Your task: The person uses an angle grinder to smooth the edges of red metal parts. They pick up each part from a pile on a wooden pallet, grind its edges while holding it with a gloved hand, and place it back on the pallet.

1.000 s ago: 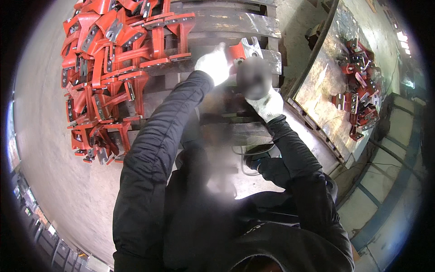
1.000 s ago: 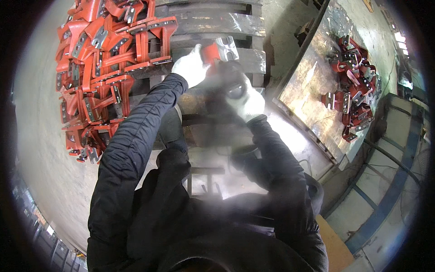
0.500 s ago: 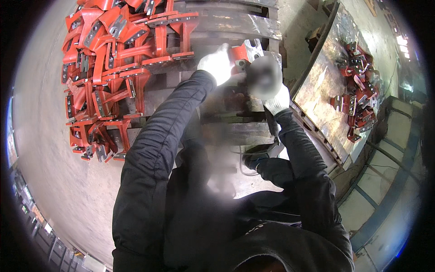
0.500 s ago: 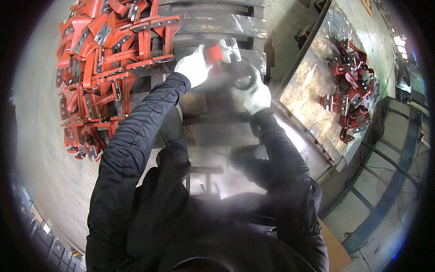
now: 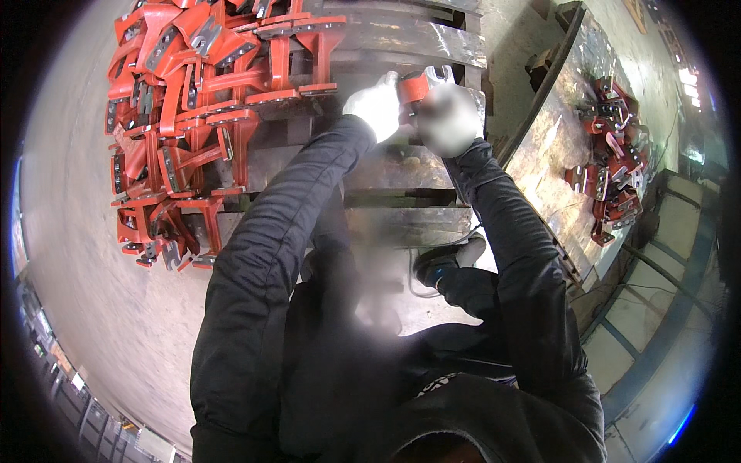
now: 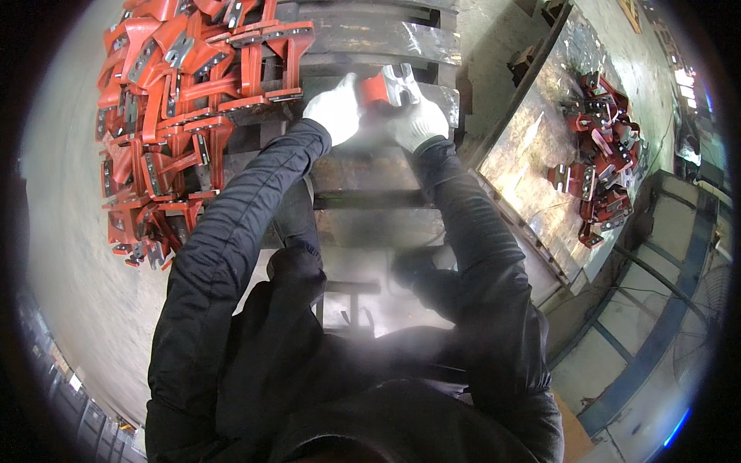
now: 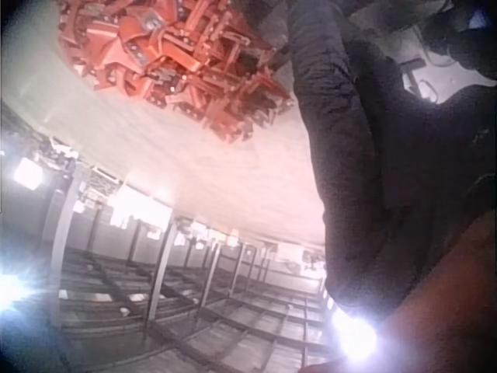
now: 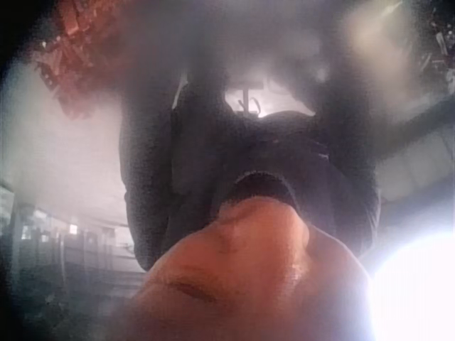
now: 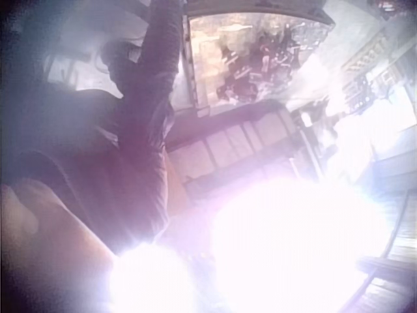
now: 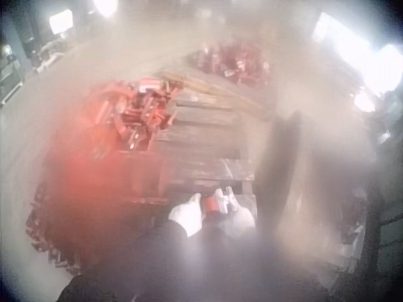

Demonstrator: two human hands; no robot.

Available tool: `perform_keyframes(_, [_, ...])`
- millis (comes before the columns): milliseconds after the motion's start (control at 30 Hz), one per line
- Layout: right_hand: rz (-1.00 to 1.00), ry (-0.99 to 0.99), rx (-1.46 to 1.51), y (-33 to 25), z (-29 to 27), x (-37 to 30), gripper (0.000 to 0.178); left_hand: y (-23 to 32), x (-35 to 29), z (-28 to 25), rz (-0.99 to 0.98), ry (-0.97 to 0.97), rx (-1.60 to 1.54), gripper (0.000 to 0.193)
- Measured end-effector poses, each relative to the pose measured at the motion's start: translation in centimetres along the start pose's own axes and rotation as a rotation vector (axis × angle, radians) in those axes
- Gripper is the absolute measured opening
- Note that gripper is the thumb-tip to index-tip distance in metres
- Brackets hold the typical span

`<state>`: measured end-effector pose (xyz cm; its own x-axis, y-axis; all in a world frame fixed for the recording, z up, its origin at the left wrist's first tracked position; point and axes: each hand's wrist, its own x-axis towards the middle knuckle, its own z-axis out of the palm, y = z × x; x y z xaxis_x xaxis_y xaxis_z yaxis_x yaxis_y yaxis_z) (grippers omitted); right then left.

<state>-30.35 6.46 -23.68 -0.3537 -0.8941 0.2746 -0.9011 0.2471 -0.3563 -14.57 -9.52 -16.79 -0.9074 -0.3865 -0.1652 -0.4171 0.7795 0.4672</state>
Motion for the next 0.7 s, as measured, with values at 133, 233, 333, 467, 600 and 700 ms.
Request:
perform_keyframes(133, [0.383,-0.388,0.020,-4.0,-5.3,1.3,0.061,-1.0,0.2,1.3,-0.026,0.023,-0.012,0.071])
perform_keyframes(233, [0.488,-0.433,0.093,-6.5,-8.8,1.4,0.046,-0.3,0.3,0.4,-0.047,-0.026,-0.033,0.070])
perform_keyframes(333, [0.462,-0.522,0.085,-5.2,-8.1,0.5,0.089,-0.3,0.2,0.3,-0.027,-0.002,-0.029,0.070])
perform_keyframes(467, [0.430,-0.516,0.295,-7.9,-10.5,-0.2,0.088,-0.6,0.1,0.4,-0.054,-0.023,-0.045,0.072])
perform_keyframes(600, [0.440,-0.578,0.216,-7.7,-11.7,-1.5,0.084,0.4,0.4,-0.2,-0.057,-0.080,-0.043,0.074])
perform_keyframes(700, [0.596,-0.476,0.232,-8.0,-12.6,-1.7,0.085,0.1,0.1,-0.3,-0.046,-0.074,-0.034,0.074])
